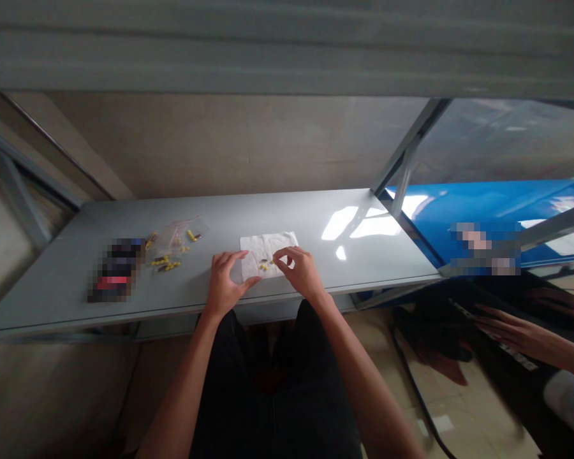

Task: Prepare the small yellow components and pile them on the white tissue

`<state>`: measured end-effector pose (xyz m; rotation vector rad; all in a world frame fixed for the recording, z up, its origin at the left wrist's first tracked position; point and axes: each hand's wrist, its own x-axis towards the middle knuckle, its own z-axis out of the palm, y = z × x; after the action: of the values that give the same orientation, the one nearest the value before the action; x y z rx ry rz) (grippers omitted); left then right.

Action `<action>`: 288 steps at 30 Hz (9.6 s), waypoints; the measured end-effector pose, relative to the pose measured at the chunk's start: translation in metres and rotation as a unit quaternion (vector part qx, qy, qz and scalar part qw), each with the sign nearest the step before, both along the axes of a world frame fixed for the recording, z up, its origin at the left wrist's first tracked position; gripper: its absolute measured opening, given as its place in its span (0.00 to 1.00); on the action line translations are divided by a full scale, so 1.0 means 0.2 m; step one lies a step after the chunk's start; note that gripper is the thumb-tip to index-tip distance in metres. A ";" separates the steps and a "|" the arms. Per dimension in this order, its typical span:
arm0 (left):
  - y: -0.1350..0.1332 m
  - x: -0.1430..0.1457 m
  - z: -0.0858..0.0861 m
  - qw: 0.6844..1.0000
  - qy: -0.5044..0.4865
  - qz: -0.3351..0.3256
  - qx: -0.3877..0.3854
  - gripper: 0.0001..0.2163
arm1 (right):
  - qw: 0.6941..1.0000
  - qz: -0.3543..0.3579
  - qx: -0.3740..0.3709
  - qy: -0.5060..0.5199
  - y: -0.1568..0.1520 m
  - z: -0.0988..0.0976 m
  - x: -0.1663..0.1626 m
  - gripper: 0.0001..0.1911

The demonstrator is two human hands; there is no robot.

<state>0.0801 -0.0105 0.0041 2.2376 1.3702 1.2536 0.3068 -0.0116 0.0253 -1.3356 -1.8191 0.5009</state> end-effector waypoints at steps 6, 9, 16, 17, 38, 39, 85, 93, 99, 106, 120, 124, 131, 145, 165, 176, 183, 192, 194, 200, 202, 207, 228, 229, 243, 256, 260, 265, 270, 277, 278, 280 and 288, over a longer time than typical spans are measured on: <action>0.00 0.00 0.02 1.000 -0.004 -0.019 0.002 0.28 | 0.996 0.060 -0.031 0.056 0.00 0.05 -0.14 0.04; -0.01 0.00 0.03 1.000 -0.008 -0.027 -0.002 0.27 | 0.995 0.068 -0.028 0.060 0.00 0.04 -0.17 0.04; -0.02 0.01 0.04 1.000 -0.006 -0.030 0.000 0.27 | 0.996 0.062 -0.031 0.052 0.01 -0.01 -0.18 0.05; -0.02 0.01 0.04 0.999 -0.006 -0.034 0.005 0.27 | 0.996 0.062 -0.031 0.051 0.02 -0.01 -0.18 0.05; -0.20 -0.76 0.05 0.905 0.024 0.419 0.074 0.17 | 0.994 0.002 0.001 0.109 -0.07 0.05 -0.11 0.13; -0.22 -0.84 0.04 0.897 0.052 0.433 0.071 0.19 | 0.993 0.000 0.001 0.117 -0.07 0.05 -0.10 0.13; 0.01 0.03 0.05 0.998 -0.023 -0.063 0.018 0.28 | 0.992 -0.036 -0.067 -0.101 0.02 -0.02 -0.04 0.05; 0.01 0.02 0.04 0.998 -0.018 -0.060 0.029 0.25 | 0.995 0.039 -0.026 0.090 -0.03 0.12 -0.15 0.03; 0.02 0.02 0.05 0.998 -0.007 -0.065 0.025 0.24 | 0.994 0.048 -0.047 0.091 0.00 0.09 -0.19 0.04; 0.02 0.01 0.04 0.997 -0.012 -0.072 0.024 0.25 | 0.993 0.076 -0.034 0.086 0.01 0.06 -0.20 0.06; 0.02 -0.01 0.03 0.999 -0.045 0.002 0.016 0.26 | 0.987 -0.036 -0.092 -0.128 -0.03 0.02 -0.14 0.07; 0.03 0.00 0.02 1.000 -0.007 -0.012 0.014 0.28 | 0.982 -0.036 -0.091 -0.160 -0.03 0.00 -0.18 0.07; 0.04 0.00 0.00 1.000 0.011 0.002 0.012 0.29 | 0.993 -0.015 -0.048 -0.104 -0.03 -0.01 -0.14 0.08; 0.32 0.22 0.41 0.892 0.395 -0.187 0.116 0.15 | 0.989 -0.131 -0.009 0.072 -0.04 -0.09 0.08 0.13; 0.31 -0.18 0.19 0.965 0.247 0.040 0.071 0.28 | 0.974 -0.168 -0.009 0.152 -0.04 -0.04 0.41 0.16; 0.23 -0.27 -0.02 0.984 0.146 0.094 0.025 0.28 | 0.991 -0.072 -0.056 -0.099 0.05 -0.06 0.35 0.09; 0.19 -0.26 -0.03 0.989 0.123 0.068 0.038 0.31 | 0.995 -0.023 -0.039 -0.089 0.05 -0.06 0.21 0.05; 0.17 -0.24 -0.02 0.988 0.132 0.070 0.038 0.30 | 0.996 -0.014 -0.068 -0.053 -0.02 -0.03 0.35 0.03; 0.17 -0.24 -0.02 0.988 0.130 0.072 0.037 0.29 | 0.995 -0.012 -0.072 -0.065 -0.04 -0.02 0.36 0.03; 0.17 -0.25 -0.01 0.990 0.119 0.071 0.020 0.29 | 0.994 -0.022 -0.064 -0.090 -0.03 -0.04 0.33 0.05; 0.17 -0.25 -0.02 0.990 0.116 0.078 0.015 0.29 | 0.995 -0.020 -0.064 -0.079 -0.04 -0.05 0.32 0.06; 0.17 -0.25 -0.02 0.991 0.110 0.080 0.012 0.28 | 0.998 -0.024 -0.043 -0.048 -0.07 -0.08 0.35 0.08; 0.04 0.15 0.10 0.998 -0.041 0.008 0.040 0.37 | 0.986 0.049 -0.083 0.136 -0.07 0.10 0.20 0.17; 0.03 0.22 0.11 0.998 -0.032 -0.013 0.044 0.38 | 0.979 0.062 -0.108 0.163 -0.09 0.11 0.18 0.19; 0.06 -0.03 0.07 0.995 -0.066 0.028 -0.062 0.11 | 0.929 -0.048 -0.120 0.345 0.02 0.09 0.50 0.20; 0.15 0.13 0.17 0.894 -0.337 -0.053 -0.290 0.28 | 0.961 0.022 -0.117 0.249 0.20 0.08 0.11 0.19; 0.23 0.02 0.18 0.932 -0.231 -0.073 -0.270 0.20 | 0.992 0.054 -0.036 0.110 0.27 0.07 0.12 0.17; 0.32 0.01 0.17 0.960 -0.165 -0.056 -0.220 0.17 | 0.993 0.107 -0.024 0.039 0.32 0.08 0.05 0.12; 0.32 0.03 0.19 0.977 -0.117 -0.036 -0.176 0.16 | 0.994 0.086 -0.037 0.049 0.35 0.05 0.03 0.08; 0.30 0.07 0.20 0.974 -0.160 -0.041 -0.155 0.25 | 0.986 0.073 -0.032 0.145 0.35 0.00 0.06 0.10; 0.30 0.07 0.19 0.972 -0.162 -0.046 -0.166 0.26 | 0.985 0.069 -0.033 0.156 0.35 -0.01 0.06 0.10; 0.30 0.07 0.17 0.969 -0.158 -0.052 -0.185 0.26 | 0.981 0.064 -0.041 0.178 0.35 -0.02 0.06 0.10; 0.26 0.02 0.14 0.979 -0.159 0.002 -0.129 0.21 | 0.949 -0.047 -0.053 0.308 0.32 0.01 0.21 0.17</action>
<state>0.0837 0.0421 0.0321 1.7752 1.3270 1.2841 0.3479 0.0519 0.0280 -1.1573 -1.2210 0.8632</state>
